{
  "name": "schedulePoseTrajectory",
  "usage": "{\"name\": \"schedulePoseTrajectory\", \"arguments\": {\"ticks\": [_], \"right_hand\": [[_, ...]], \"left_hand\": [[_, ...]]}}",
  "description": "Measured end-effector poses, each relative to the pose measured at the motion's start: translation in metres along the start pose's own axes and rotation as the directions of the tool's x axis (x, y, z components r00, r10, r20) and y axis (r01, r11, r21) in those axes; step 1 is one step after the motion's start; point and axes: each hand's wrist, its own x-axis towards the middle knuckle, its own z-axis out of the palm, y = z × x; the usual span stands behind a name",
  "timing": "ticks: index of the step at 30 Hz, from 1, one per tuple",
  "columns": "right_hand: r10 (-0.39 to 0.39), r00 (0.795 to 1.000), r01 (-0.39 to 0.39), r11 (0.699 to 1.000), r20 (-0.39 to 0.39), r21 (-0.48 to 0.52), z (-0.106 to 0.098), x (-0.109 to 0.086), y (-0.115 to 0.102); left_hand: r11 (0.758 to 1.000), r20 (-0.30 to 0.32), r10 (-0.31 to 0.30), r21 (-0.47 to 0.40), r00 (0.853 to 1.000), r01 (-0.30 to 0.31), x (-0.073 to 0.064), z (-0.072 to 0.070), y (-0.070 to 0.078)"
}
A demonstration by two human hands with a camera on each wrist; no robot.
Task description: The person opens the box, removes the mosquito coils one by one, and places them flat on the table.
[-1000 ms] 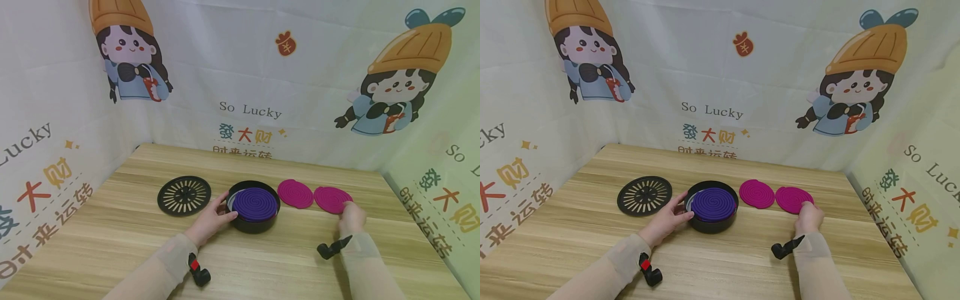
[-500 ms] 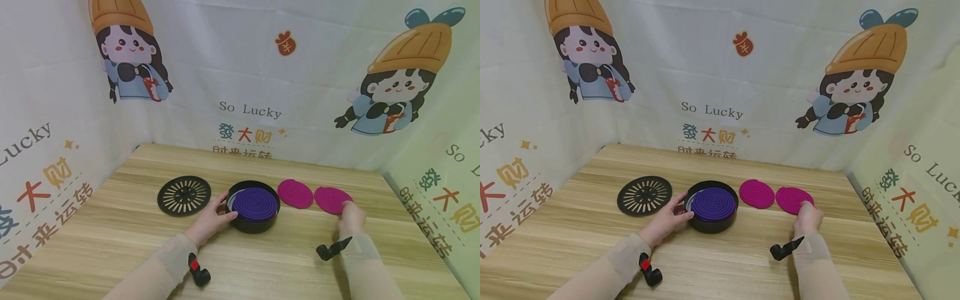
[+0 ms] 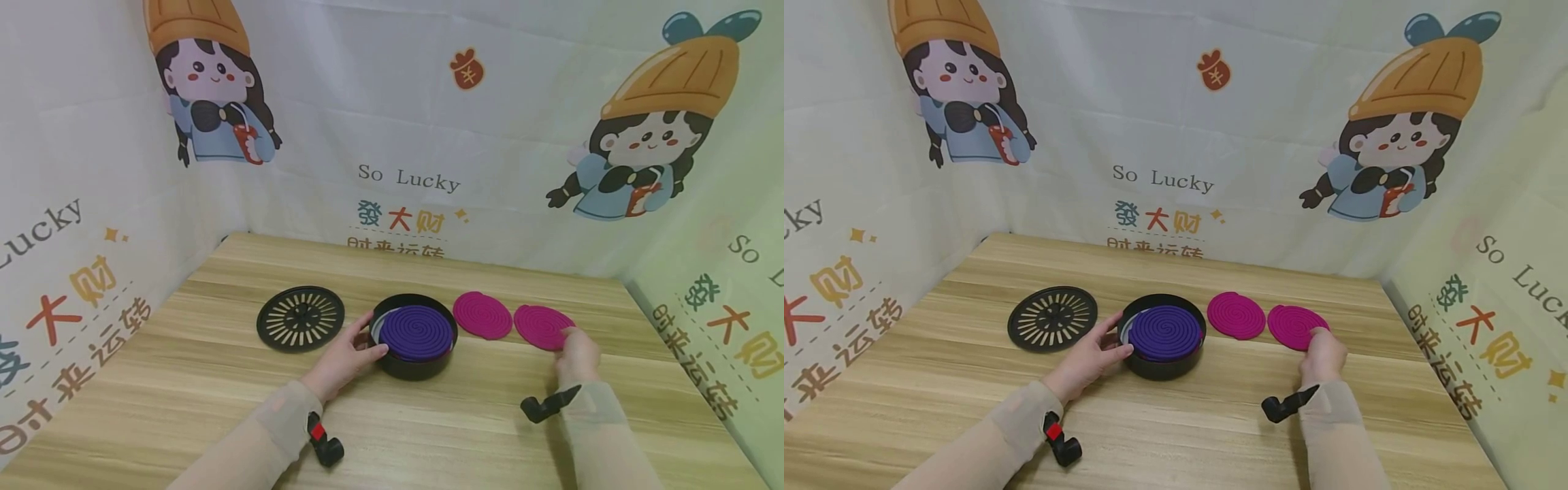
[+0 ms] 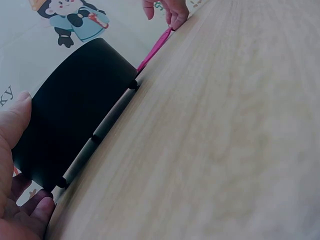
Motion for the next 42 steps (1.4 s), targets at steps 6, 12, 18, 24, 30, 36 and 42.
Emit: {"name": "schedulePoseTrajectory", "arguments": {"ticks": [6,12,18,24,30,36,42], "right_hand": [[0.023,0.999,-0.024,0.999,0.040,0.021,-0.001,0.001,-0.003],[0.026,0.999,-0.027,1.000,0.041,0.013,0.000,0.000,-0.004],[0.069,0.996,-0.069,0.998,0.053,0.003,0.001,-0.001,-0.006],[0.078,0.996,-0.079,0.997,0.038,0.012,-0.001,-0.003,-0.006],[-0.035,0.999,0.034,0.996,-0.014,-0.088,-0.004,-0.011,-0.001],[-0.177,0.973,0.197,0.970,0.145,-0.143,0.006,-0.019,0.006],[-0.193,0.905,0.276,0.944,0.378,-0.178,0.022,-0.025,0.012]], "left_hand": [[1.000,0.001,0.001,-0.002,1.000,-0.001,0.001,0.000,-0.001],[1.000,0.003,0.006,0.000,1.000,-0.006,0.002,-0.001,-0.002],[1.000,-0.002,0.009,0.000,1.000,-0.009,0.002,0.000,-0.002],[1.000,-0.006,0.007,0.007,1.000,-0.007,0.001,0.000,-0.001],[1.000,-0.006,0.007,0.005,1.000,-0.007,0.001,0.000,0.000],[1.000,-0.004,0.007,0.008,1.000,-0.007,-0.001,0.000,0.001],[1.000,-0.005,0.007,0.010,1.000,-0.007,0.000,0.000,0.001]]}}
